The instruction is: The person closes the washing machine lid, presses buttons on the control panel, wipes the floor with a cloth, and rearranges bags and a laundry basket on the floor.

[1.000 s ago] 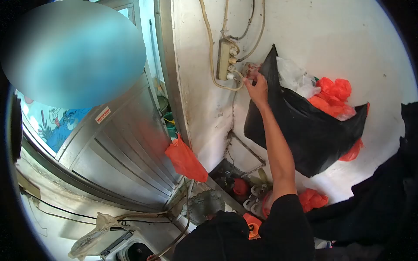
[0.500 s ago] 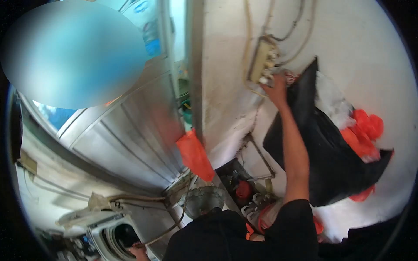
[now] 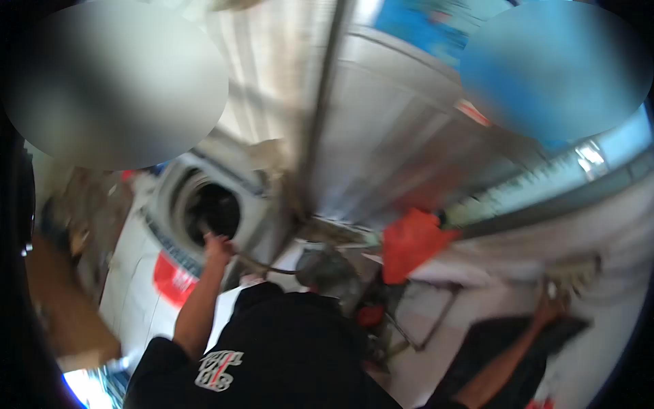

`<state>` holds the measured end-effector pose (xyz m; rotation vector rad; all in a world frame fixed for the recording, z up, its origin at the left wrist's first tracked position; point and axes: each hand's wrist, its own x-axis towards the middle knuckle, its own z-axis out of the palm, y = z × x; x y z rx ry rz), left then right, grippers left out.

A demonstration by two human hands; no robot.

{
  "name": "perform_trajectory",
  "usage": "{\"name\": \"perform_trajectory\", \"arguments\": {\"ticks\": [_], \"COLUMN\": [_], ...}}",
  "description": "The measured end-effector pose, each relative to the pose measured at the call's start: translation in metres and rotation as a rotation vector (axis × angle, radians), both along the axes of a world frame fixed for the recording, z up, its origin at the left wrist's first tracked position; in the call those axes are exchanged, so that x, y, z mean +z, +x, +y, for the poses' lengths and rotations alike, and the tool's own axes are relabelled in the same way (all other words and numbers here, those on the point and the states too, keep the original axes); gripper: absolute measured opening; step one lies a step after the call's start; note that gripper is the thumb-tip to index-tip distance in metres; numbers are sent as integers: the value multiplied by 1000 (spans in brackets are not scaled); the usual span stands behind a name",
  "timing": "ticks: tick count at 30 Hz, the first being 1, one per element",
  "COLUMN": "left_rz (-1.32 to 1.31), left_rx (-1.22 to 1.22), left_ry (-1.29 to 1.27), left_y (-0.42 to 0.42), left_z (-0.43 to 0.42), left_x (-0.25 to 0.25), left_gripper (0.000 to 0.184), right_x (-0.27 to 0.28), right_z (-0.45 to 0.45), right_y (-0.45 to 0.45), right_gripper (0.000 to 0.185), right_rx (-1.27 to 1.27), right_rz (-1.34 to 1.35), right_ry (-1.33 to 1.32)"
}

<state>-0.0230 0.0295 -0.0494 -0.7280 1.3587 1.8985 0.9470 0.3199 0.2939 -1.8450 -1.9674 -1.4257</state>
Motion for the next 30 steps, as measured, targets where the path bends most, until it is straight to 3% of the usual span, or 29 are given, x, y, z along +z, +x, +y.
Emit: {"name": "perform_trajectory", "arguments": {"ticks": [1, 2, 3, 4, 5, 6, 7, 9, 11, 12, 13, 14, 16, 17, 18, 21, 23, 29, 30], "left_rz": [8, -23, -96, -99, 21, -43, -104, -131, -178, -198, -206, -181, -101, -54, -128, -233, -266, -193, -205], "left_rx": [-42, -153, -255, -262, -241, -346, -428, -142, -201, -206, -112, -94, -155, 10, 20, 151, 186, 128, 96], "left_ry": [37, 64, 33, 161, 7, 199, 376, 74, 144, 231, 135, 125, 90, 44, 63, 105, 169, 229, 285], "left_y": [-11, -29, -24, -20, -34, -52, -73, -16, -26, -41, -13, -39, -22, -15, 5, -2, 7, -5, -7], "left_z": [-10, -19, -17, -15, -9, -29, -36, 1, -7, -17, -7, -13, -12, -4, 1, 6, 3, -1, -3], "left_x": [-21, -59, -41, -26, -48, -77, -89, 1, -15, -43, 4, -52, -27, -22, 46, 7, 31, 72, 71], "left_gripper": [53, 59, 77, 81, 64, 52, 47, 44, 42, 42, 47, 54, 55, 56, 46, 55, 54, 55, 55], "right_x": [26, 12, -1, -5, 12, 31, 40, 44, 23, 17, 19, 17, -13, -32, -52, -120, -220, -244, -244], "right_z": [-37, -39, -41, -44, -53, -73, -81, -102, -118, -124, -136, -142, -141, -137, -135, -134, -164, -204, -201], "right_y": [-42, -33, -23, 0, -60, -91, -107, -155, -163, -205, -261, -314, -401, -442, -487, -624, -720, -845, -853], "right_gripper": [47, 46, 45, 52, 62, 70, 72, 67, 66, 65, 64, 60, 57, 59, 58, 56, 53, 36, 38], "right_rx": [-110, -66, -5, 26, 74, 172, 207, -234, -55, 83, 236, 379, 728, 924, 803, 589, 1128, 1133, 1020], "right_rz": [-436, -118, 194, 40, 879, 1330, 1279, 1045, 961, 1049, 1142, 1391, 1863, 2066, 1947, 1277, 961, 658, 737], "right_ry": [-53, -93, -90, -171, -38, -142, -131, 21, 9, -18, -63, -250, -799, -1159, -1350, -1729, -1760, -1651, -1842]}}
